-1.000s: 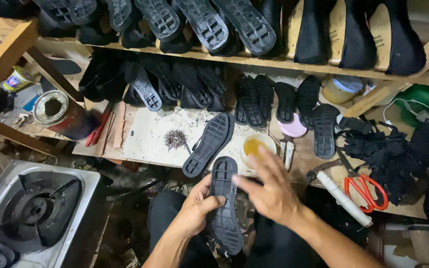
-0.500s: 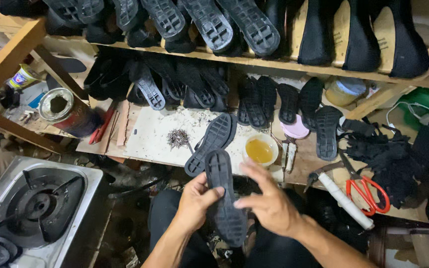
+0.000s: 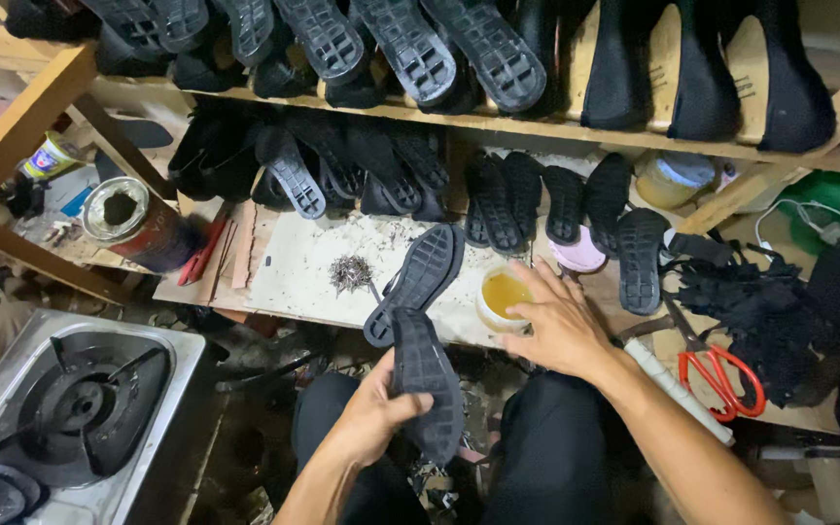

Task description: The person sits at a low workbench and applies a yellow adhesive from a bowl onto rubber shoe soles by hand, rubbing the glue over the sole surface, then places the treated sole on the shelf among other soles and picks up the next one.

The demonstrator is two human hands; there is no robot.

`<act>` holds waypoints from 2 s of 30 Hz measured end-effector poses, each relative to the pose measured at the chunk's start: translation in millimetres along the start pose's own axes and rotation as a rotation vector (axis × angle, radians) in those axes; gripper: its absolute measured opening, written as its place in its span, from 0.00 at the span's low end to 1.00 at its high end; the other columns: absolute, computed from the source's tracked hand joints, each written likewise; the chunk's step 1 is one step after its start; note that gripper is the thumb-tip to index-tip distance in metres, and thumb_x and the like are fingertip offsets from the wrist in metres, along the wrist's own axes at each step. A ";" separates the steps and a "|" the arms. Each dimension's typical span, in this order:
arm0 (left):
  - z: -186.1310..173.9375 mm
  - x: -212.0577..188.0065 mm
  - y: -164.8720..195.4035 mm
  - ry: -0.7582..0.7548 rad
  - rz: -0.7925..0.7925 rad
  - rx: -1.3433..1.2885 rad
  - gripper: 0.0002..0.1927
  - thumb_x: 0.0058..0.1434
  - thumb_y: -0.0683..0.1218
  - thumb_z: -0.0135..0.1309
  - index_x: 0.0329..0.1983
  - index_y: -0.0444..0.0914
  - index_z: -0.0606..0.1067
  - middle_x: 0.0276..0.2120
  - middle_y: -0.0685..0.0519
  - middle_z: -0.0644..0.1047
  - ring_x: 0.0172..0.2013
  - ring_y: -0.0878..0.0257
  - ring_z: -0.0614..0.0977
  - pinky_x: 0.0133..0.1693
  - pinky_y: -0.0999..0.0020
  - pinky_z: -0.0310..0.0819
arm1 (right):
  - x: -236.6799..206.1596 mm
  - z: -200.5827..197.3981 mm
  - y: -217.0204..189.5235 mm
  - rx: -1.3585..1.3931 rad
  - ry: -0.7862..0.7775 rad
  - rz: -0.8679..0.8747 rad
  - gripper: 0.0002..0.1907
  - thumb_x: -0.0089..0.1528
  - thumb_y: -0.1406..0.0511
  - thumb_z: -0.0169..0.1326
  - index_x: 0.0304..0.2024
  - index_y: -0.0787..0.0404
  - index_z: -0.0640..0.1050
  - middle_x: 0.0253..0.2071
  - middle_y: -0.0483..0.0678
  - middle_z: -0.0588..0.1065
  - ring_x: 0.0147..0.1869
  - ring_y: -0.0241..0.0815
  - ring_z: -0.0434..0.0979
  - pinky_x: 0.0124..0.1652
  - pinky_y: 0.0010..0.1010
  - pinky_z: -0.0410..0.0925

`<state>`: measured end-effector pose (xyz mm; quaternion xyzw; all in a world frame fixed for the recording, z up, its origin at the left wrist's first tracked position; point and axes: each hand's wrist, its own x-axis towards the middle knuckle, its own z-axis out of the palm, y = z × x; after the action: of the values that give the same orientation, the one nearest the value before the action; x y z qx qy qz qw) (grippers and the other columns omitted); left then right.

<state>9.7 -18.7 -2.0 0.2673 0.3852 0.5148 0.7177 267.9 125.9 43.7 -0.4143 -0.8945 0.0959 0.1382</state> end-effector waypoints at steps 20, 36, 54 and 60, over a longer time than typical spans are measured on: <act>13.6 -1.5 18.9 -0.073 -0.002 -0.081 0.35 0.53 0.31 0.52 0.66 0.38 0.66 0.45 0.52 0.80 0.42 0.64 0.83 0.42 0.67 0.81 | -50.1 -3.4 -62.5 0.616 0.154 -0.340 0.23 0.55 0.76 0.56 0.49 0.51 0.83 0.79 0.63 0.50 0.83 0.61 0.49 0.74 0.48 0.51; 32.5 14.5 15.3 0.117 0.230 -0.157 0.32 0.54 0.30 0.51 0.63 0.37 0.66 0.45 0.53 0.79 0.42 0.64 0.82 0.41 0.68 0.79 | -61.9 18.4 -74.7 0.232 0.400 -0.404 0.22 0.55 0.75 0.59 0.50 0.50 0.84 0.71 0.57 0.61 0.75 0.62 0.61 0.72 0.48 0.57; -21.7 -12.4 -49.0 -0.106 0.035 -0.771 0.29 0.70 0.51 0.57 0.67 0.32 0.64 0.61 0.32 0.69 0.58 0.41 0.72 0.57 0.43 0.71 | -36.6 -4.4 -62.0 1.092 0.008 0.170 0.39 0.56 0.78 0.53 0.71 0.65 0.63 0.54 0.54 0.70 0.49 0.38 0.75 0.48 0.26 0.74; -2.1 -20.7 -51.2 -0.330 -0.111 -0.907 0.41 0.57 0.56 0.56 0.69 0.31 0.61 0.64 0.39 0.69 0.67 0.49 0.70 0.71 0.40 0.55 | -8.9 2.6 -60.0 0.517 -0.014 0.123 0.26 0.59 0.65 0.56 0.61 0.60 0.75 0.62 0.49 0.70 0.63 0.45 0.73 0.59 0.37 0.68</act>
<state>31.7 -55.0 -37.3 -0.0154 0.0169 0.5426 0.8397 229.7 80.6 57.0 -0.4182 -0.8142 0.3323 0.2274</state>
